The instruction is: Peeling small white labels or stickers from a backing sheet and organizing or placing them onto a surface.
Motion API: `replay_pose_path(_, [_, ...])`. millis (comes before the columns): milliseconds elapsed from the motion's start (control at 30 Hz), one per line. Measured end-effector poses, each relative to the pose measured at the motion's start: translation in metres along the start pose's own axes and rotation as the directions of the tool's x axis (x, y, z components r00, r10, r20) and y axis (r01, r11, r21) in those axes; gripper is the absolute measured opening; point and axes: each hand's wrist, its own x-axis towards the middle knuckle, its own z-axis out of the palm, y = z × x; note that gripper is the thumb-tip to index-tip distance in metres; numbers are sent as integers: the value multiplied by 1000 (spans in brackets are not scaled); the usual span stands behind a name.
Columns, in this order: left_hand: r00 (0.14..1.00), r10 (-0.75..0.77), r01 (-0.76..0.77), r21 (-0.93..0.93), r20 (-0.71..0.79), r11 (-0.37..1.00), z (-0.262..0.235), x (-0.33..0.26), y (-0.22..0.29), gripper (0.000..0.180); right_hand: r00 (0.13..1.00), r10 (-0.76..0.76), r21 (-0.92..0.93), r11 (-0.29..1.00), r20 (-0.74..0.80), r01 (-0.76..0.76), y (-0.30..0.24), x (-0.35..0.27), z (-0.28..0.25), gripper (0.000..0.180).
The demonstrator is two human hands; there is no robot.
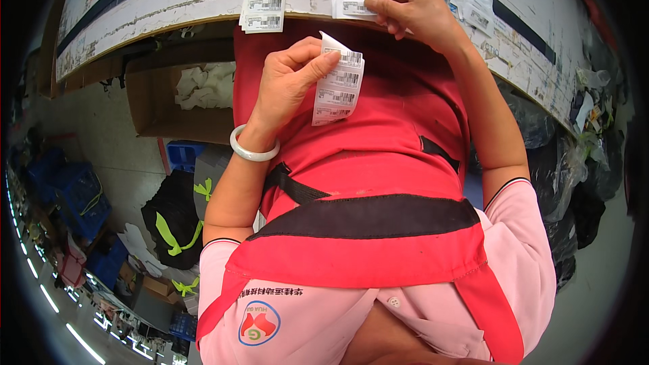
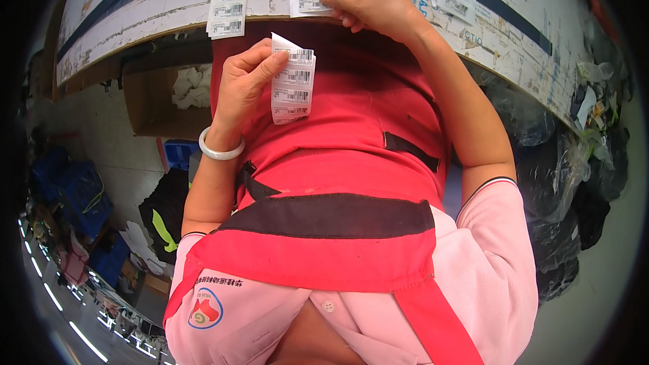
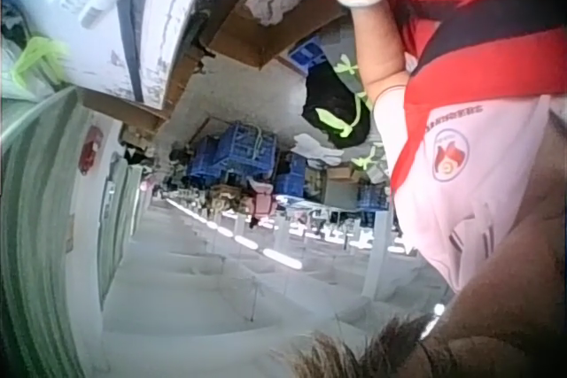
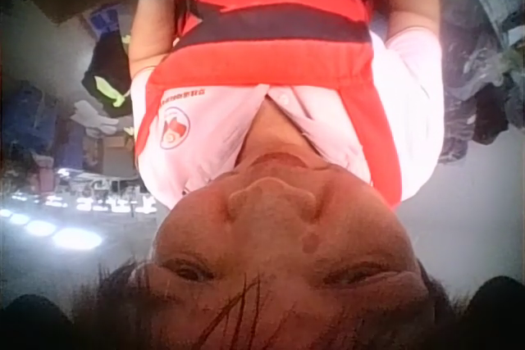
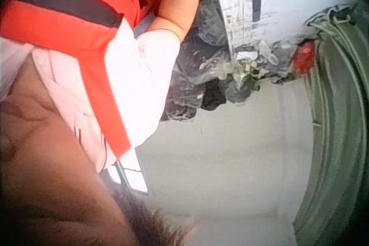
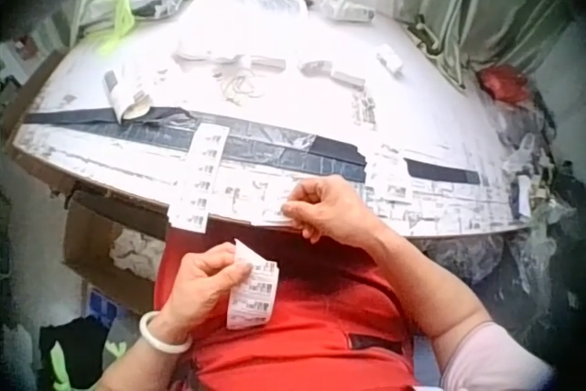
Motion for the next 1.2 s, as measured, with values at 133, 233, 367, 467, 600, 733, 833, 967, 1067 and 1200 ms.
replay_pose_path(133, [1000,-8,8,-14,3,1000,1,0,-1,15,1000,-7,-2,1000,5,7,0,1,0,22])
replay_pose_path(233, [1000,-9,9,2,6,1000,-1,0,-3,15,999,36,-16,999,-16,-36,-2,2,1,21])
replay_pose_path(367, [1000,-6,6,-15,5,1000,0,0,-5,15,1000,13,-77,997,-8,-13,-5,3,4,21])
replay_pose_path(467, [1000,3,-3,-12,13,1000,-2,0,-6,15,999,-6,-144,990,-43,-1,-10,0,10,22])
replay_pose_path(600, [1000,-7,7,16,1,1000,1,-1,-4,14,998,-38,-139,990,-57,30,-7,-1,9,22])
replay_pose_path(733, [1000,-9,9,25,-12,1000,5,-1,-3,15,994,-104,-41,994,-35,103,5,-9,-3,23])
replay_pose_path(833, [998,-38,38,3,-52,999,7,-4,1,14,985,-136,33,990,-105,140,6,-32,-19,21])
replay_pose_path(967, [994,-50,51,14,-94,999,5,-8,4,14,905,-180,-22,982,-385,186,32,-57,-77,21])
replay_pose_path(1067, [998,-37,37,-10,-53,999,7,-3,3,15,815,-74,-220,973,-575,-66,70,-66,-118,24])
replay_pose_path(1200, [997,-46,45,-20,-57,999,14,-2,8,15,768,25,-221,951,-640,-216,97,-61,-117,28])
